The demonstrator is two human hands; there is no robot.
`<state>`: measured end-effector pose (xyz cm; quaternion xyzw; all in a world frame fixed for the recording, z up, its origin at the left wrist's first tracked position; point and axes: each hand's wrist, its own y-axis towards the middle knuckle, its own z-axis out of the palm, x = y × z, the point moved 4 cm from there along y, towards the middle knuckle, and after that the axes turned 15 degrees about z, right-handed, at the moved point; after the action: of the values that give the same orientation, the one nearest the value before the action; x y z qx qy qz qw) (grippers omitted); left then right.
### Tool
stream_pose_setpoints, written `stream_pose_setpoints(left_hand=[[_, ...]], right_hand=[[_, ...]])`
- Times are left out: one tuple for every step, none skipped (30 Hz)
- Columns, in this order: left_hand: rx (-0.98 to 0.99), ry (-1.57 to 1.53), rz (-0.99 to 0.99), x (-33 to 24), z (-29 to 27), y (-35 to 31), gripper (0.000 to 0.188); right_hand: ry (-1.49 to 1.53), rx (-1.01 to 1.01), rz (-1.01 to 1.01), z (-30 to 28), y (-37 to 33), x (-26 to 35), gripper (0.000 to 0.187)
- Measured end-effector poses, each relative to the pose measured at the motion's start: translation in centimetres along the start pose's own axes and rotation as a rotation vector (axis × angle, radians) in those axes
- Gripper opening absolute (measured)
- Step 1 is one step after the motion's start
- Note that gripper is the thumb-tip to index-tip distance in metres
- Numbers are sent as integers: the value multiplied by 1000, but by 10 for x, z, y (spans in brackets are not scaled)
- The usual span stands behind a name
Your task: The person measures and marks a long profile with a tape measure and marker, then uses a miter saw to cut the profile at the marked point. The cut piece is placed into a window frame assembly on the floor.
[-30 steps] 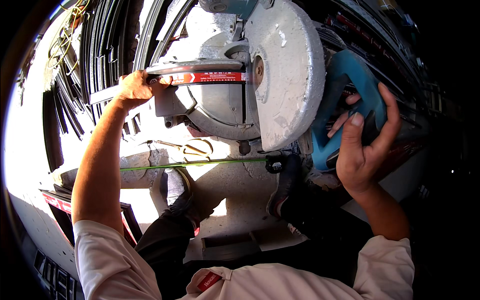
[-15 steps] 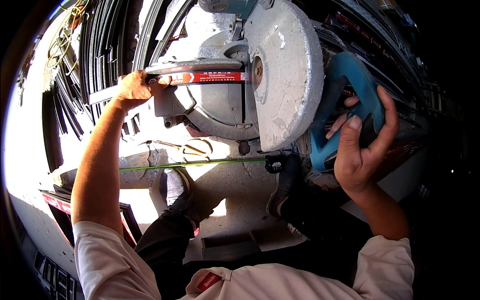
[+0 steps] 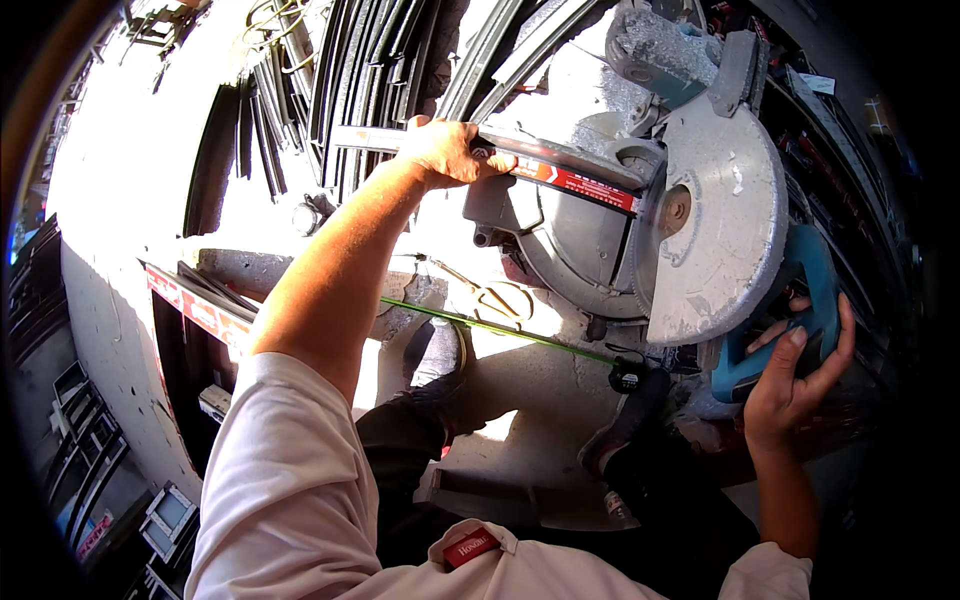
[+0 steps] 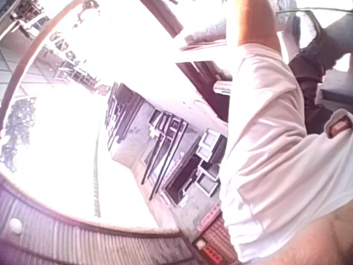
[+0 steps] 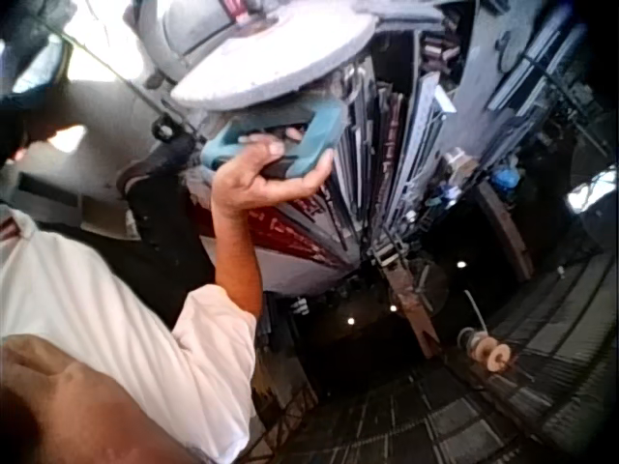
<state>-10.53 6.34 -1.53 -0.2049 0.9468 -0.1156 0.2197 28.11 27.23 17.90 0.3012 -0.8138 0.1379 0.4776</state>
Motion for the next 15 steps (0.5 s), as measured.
stream_pose_setpoints(left_hand=[[-30,16,20,-7,-8,-7,89],[-143,48,69,-1,0,-6,86],[-259,55,93,9,6,-9,83],[-370,59,126,12,3,-13,80],[-415,98,101,18,2,-19,73],[-542,183,113,23,-2,-30,66],[-596,167,94,33,-2,-37,61],[-648,150,77,44,-4,-43,56],[-720,130,39,48,-7,-51,50],[-738,180,-38,59,-11,-63,50],[-804,185,-179,75,-12,-75,52],[-869,190,-327,93,-8,-89,54],[-871,223,-477,108,-3,-100,55],[-866,256,-623,120,2,-109,57],[-848,136,-672,132,10,-113,61]], right_hand=[[-40,-9,0,-1,-1,-2,56],[-92,-26,-4,-3,0,0,56],[-136,-27,-45,-1,0,5,55],[-132,-30,-18,-3,-1,3,56],[-125,-31,7,-4,-1,1,56],[-90,-28,66,-5,-2,-3,56],[-97,-28,70,-8,-2,-6,56],[-105,-30,75,-11,-3,-9,56],[-133,-48,62,-14,-3,-11,56],[-153,-54,43,-15,-2,-13,56],[-188,-72,1,-14,0,-13,56],[-196,-71,-16,-12,1,-12,56],[-209,-74,-32,-11,1,-11,56],[-196,-64,-15,-11,1,-11,56],[-193,-60,-7,-11,1,-11,56]])
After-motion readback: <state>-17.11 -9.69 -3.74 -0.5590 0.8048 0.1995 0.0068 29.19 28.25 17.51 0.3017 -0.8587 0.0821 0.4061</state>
